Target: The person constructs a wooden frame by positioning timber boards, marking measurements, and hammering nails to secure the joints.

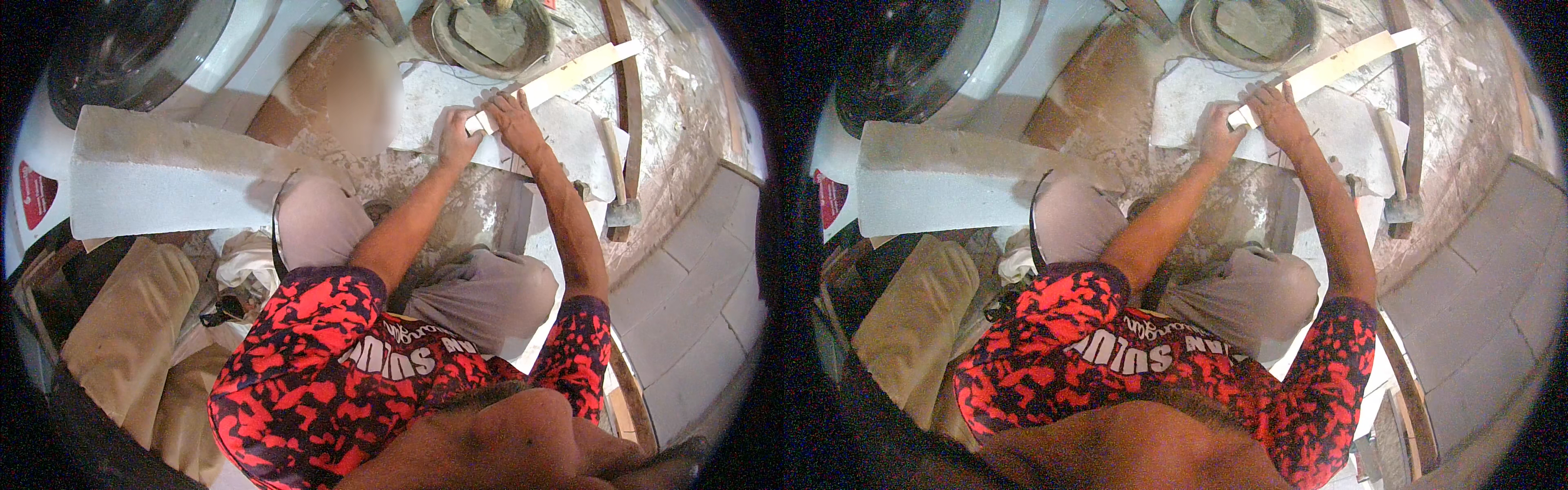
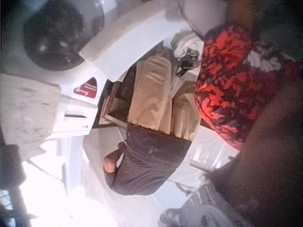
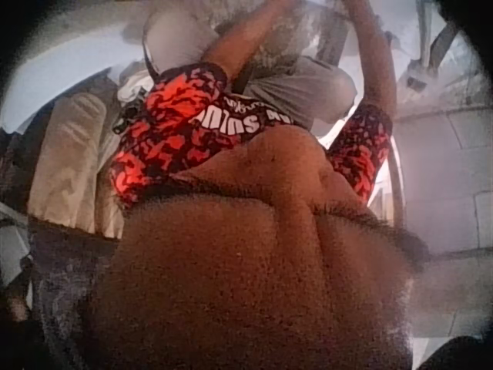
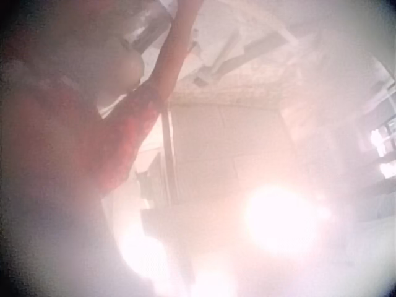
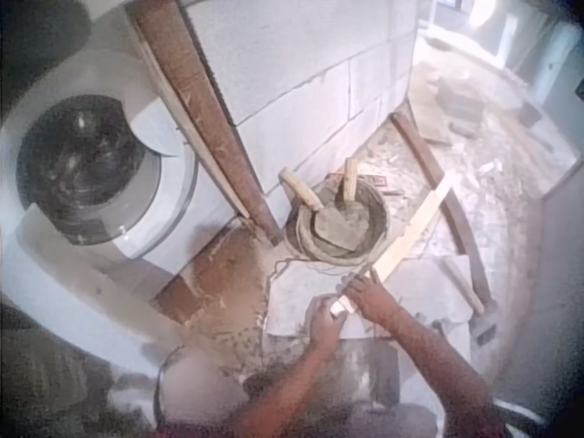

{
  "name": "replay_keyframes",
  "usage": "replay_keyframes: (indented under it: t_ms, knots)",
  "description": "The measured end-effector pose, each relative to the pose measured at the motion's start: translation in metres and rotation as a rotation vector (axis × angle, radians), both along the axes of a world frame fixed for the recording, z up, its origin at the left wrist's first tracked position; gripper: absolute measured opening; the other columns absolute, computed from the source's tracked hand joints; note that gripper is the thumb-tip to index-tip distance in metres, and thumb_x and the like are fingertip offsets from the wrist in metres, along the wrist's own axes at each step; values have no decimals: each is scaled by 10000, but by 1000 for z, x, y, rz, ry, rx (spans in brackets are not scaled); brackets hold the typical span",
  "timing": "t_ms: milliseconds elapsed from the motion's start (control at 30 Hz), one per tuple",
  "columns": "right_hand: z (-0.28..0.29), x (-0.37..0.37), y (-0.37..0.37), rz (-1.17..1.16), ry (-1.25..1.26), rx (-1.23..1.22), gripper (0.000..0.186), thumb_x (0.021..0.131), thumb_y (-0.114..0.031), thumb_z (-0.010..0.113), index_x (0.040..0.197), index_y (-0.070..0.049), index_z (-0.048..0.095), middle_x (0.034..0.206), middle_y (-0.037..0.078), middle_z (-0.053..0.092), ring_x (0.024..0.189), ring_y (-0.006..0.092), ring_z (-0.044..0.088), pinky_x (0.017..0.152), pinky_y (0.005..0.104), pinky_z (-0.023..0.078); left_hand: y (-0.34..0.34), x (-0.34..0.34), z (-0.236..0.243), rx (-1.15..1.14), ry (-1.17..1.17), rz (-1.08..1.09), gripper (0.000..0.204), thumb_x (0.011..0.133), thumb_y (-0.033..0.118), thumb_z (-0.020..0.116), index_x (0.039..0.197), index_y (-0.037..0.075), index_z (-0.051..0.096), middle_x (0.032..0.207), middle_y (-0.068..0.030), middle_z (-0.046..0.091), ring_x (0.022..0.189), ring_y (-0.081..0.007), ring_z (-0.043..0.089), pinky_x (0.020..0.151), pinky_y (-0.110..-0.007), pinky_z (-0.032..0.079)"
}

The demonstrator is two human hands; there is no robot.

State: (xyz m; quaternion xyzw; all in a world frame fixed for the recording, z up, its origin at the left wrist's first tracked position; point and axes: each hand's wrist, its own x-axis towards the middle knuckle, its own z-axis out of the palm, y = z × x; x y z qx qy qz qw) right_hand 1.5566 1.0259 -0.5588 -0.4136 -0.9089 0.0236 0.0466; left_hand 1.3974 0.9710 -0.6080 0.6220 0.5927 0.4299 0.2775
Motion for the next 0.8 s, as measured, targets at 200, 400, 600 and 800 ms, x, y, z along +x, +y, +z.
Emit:
replay_keyframes:
  t_ms: [200, 400, 600, 800]
  knots:
    - [-2, 5, 4, 14, 132, -33, 583, 758, -80, 647, 1303, -178, 464, 1255, 36, 515, 1276, 259, 408, 1067, 597, 254, 12, -15, -13, -62, -256, 189, 265, 830, 120, 556, 1065, -2, 543, 874, -93, 582, 859, -200, 557, 790, -339, 440]
    - [-18, 17, 14, -1, 332, -216, 762, 680, 81, 589, 1371, -173, 394, 1331, 63, 476, 1343, 269, 341, 1100, 600, 176, 18, -6, 15, -222, -549, 120, 190, 882, 132, 557, 1007, 5, 623, 906, -72, 647, 794, -139, 597, 753, -268, 460]
    - [-4, 17, 16, -51, 381, -303, 730, 690, 17, 662, 1356, -140, 407, 1371, 137, 460, 1341, 269, 350, 1117, 547, 141, 29, 7, 39, -280, -659, 47, 216, 810, 166, 671, 956, 7, 683, 877, -65, 679, 809, -132, 609, 733, -263, 465]
    - [-9, 13, 18, -61, 384, -292, 753, 683, 39, 637, 1371, -136, 385, 1379, 138, 451, 1340, 270, 351, 1119, 541, 144, 40, 11, 31, -233, -429, 73, 197, 792, 203, 686, 880, 29, 711, 794, -85, 693, 725, -155, 634, 681, -281, 480]
